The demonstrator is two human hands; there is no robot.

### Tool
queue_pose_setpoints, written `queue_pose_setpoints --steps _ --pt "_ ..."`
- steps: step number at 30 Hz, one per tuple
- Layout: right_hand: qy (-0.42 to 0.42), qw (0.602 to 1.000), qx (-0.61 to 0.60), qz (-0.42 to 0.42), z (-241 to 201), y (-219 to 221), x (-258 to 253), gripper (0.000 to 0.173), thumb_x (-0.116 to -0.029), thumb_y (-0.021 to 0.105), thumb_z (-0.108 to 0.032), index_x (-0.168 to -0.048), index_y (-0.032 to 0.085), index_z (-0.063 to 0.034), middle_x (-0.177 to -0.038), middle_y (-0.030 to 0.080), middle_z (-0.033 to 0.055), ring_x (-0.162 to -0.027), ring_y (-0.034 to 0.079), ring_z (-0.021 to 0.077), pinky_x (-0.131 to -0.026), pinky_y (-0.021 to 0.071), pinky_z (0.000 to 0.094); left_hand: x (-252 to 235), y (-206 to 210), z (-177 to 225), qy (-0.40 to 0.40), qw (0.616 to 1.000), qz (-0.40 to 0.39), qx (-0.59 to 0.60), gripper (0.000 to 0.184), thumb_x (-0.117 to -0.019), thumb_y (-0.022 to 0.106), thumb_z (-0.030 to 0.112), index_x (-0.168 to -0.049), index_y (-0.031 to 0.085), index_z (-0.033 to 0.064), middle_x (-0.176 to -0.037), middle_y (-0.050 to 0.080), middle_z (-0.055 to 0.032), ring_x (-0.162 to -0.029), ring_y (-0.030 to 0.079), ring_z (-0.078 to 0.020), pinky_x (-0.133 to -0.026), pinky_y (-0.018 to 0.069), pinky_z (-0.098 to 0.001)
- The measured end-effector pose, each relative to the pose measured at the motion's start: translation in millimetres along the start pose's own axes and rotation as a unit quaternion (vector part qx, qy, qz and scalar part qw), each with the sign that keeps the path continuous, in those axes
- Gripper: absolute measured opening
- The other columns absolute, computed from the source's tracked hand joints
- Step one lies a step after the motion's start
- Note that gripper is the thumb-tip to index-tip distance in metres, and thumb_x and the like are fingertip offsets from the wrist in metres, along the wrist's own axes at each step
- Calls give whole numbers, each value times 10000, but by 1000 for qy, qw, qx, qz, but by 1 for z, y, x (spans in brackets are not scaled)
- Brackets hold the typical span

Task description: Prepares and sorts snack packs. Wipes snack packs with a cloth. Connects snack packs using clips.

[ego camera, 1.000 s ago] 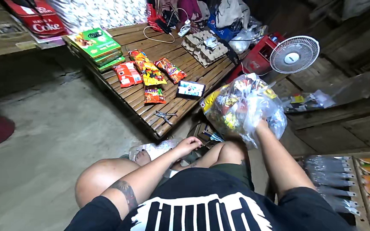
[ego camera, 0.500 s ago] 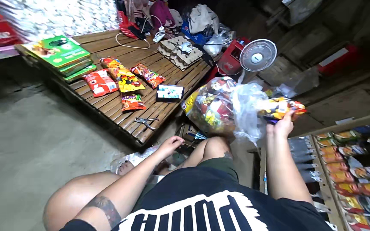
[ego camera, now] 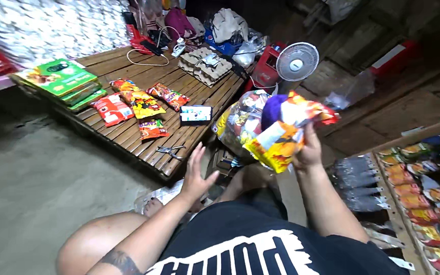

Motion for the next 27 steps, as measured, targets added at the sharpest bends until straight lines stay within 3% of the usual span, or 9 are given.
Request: queue_pose_setpoints --steps 4,6,8,10,15,18,20,23,27 --pt "177 984 0 11 76 39 14 489 -1118 295 -413 -1197 619 -56 -942 717 71 -873 709 148 -800 612 350 10 -1 14 172 980 17 -101 868 -846 723 649 -1529 349 265 -1620 329 -158 -1505 332 -288 -1214 319 -481" --pt "250 968 1 14 105 55 27 511 -1122 300 -398 -1218 610 -2 -993 711 120 -919 706 186 -838 601 379 12 0 15 180 974 -13 -139 825 -850 755 583 -1519 356 311 -1622 333 -160 -1500 337 -328 -1204 320 -512" --pt "312 950 -16 -6 126 65 41 530 -1127 274 -385 -1298 558 29 -1087 699 159 -998 701 219 -890 594 404 11 -1 14 143 977 -68 -145 906 -716 872 260 -1502 421 285 -1568 406 -244 -1418 435 -451 -1105 424 -613" --pt "363 931 -38 5 141 72 50 540 -1127 255 -403 -1318 535 16 -1081 699 165 -960 713 235 -826 612 412 10 -1 12 96 981 -103 -131 973 -623 856 76 -1496 454 227 -1551 405 -291 -1363 484 -493 -985 515 -626" --pt "359 933 -10 -27 158 57 45 486 -1124 282 -368 -1304 535 7 -1057 702 129 -948 709 191 -827 608 373 4 -1 6 -46 983 -179 8 925 -793 793 103 -1581 317 16 -1626 303 -251 -1424 464 -363 -1101 477 -510" --pt "318 946 36 -43 176 36 37 575 -1108 257 -449 -1371 513 -6 -1139 689 113 -1022 684 171 -884 586 370 -1 -1 2 -126 969 -179 115 847 -918 747 206 -1575 277 -50 -1584 395 -227 -1418 480 -245 -1177 409 -393" --pt "297 952 75 -27 186 22 32 596 -1103 248 -461 -1400 490 -5 -1172 666 104 -1046 661 149 -902 570 354 -2 -2 9 -223 931 -135 255 721 -941 702 142 -1529 346 -75 -1485 521 -179 -1320 553 -152 -1127 448 -306" --pt "317 941 116 -16 189 1 26 562 -1107 312 -446 -1398 521 -14 -1178 683 117 -1049 675 165 -899 576 367 -5 -8 23 -409 801 -49 434 343 -973 582 106 -1275 520 -43 -1054 717 -108 -965 709 -162 -901 596 -357" --pt "369 917 120 -96 164 -9 23 417 -1100 399 -333 -1267 604 -10 -1027 719 66 -929 701 125 -844 595 324 -9 -15 16 -495 703 -70 506 252 -1053 415 160 -1223 539 21 -1039 708 -135 -952 713 -251 -829 614 -444"
Point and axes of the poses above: each hand's wrist, its own x-axis away from the middle knuckle, its own y-axis out of the palm, z = x × y, the point moved 1 cm from there along -x, towards the middle knuckle
